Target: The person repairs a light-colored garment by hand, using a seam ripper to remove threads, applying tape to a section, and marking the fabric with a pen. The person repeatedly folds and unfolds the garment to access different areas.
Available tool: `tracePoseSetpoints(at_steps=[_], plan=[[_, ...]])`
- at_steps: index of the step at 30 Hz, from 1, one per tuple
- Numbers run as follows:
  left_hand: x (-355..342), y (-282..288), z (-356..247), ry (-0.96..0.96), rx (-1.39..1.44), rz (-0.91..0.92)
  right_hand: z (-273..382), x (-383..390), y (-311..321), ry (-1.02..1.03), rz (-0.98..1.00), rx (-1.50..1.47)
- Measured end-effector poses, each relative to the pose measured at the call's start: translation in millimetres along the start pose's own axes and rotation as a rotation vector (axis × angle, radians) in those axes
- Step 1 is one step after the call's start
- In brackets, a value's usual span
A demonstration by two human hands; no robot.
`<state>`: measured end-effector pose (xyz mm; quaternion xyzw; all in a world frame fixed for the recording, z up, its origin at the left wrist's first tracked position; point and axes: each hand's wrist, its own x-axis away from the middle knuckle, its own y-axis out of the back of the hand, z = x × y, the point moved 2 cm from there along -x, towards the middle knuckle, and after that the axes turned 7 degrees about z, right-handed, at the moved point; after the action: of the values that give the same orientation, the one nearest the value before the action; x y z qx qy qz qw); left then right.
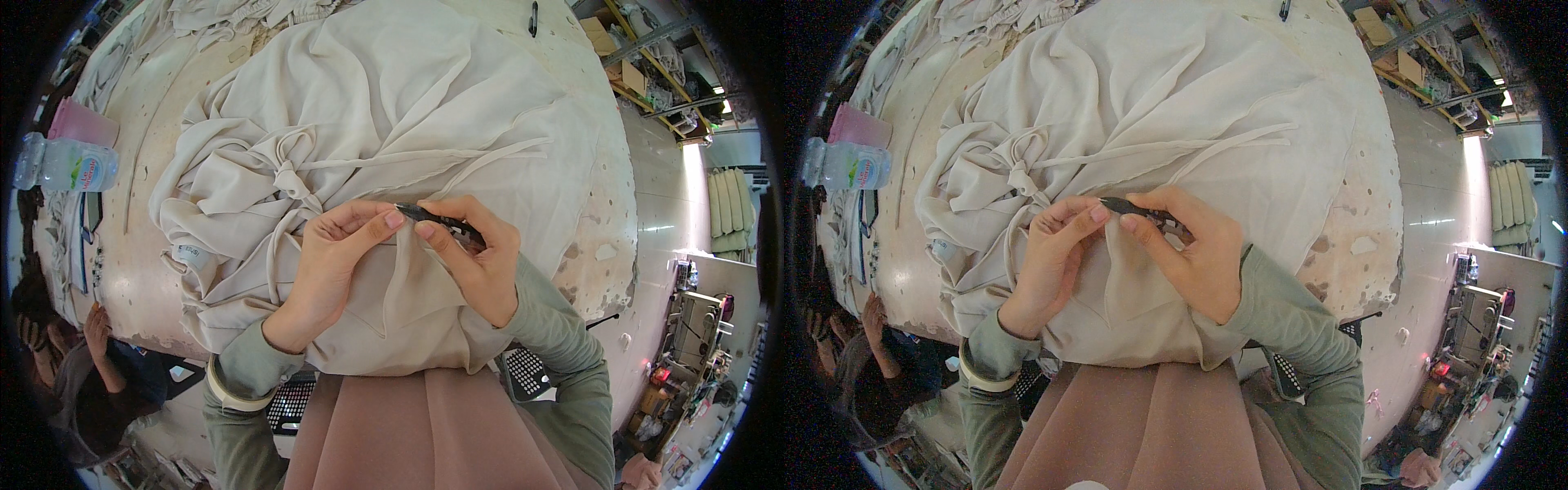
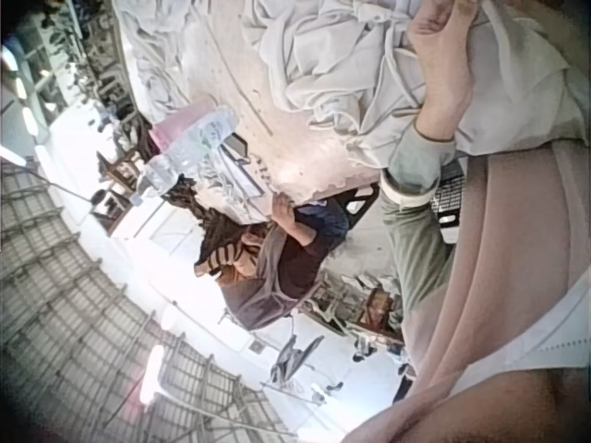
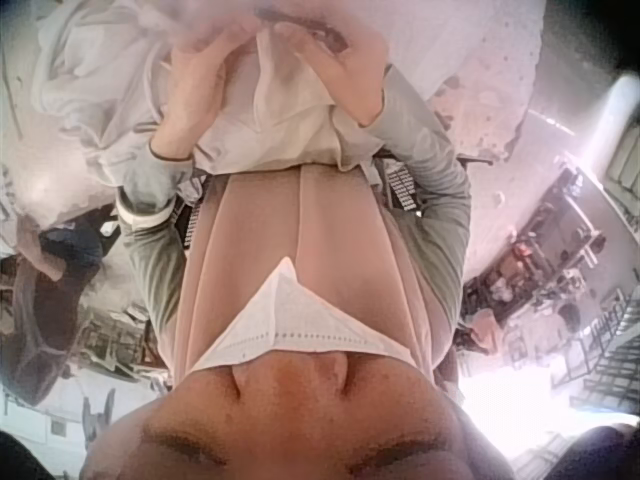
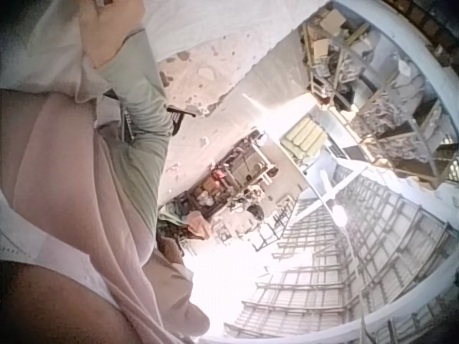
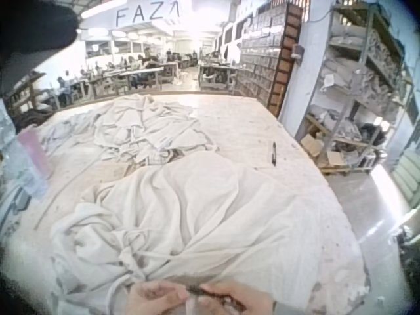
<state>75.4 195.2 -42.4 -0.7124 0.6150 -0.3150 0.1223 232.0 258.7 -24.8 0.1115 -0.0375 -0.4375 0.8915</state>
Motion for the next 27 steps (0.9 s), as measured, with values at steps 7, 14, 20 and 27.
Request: tracePoseSetpoints(at_steps=[7,14,20,27], plan=[[0.3,-1.0,0.2,-0.001,0.018,0.002,2.5,1.5,2.1,-0.049,0.011,0.029],[0.2,-1.5,-0.2,-0.012,0.015,-0.001,2.9,1.3,3.5,-0.091,0.085,-0.07],[-0.2,-3.2,-1.0,-0.006,-0.018,-0.005,4.0,0.0,3.1,-0.067,0.004,-0.163],[4.7,-5.7,-5.0,-0.16,-0.263,-0.007,5.0,-2.7,6.3,-0.075,0.009,-0.084]])
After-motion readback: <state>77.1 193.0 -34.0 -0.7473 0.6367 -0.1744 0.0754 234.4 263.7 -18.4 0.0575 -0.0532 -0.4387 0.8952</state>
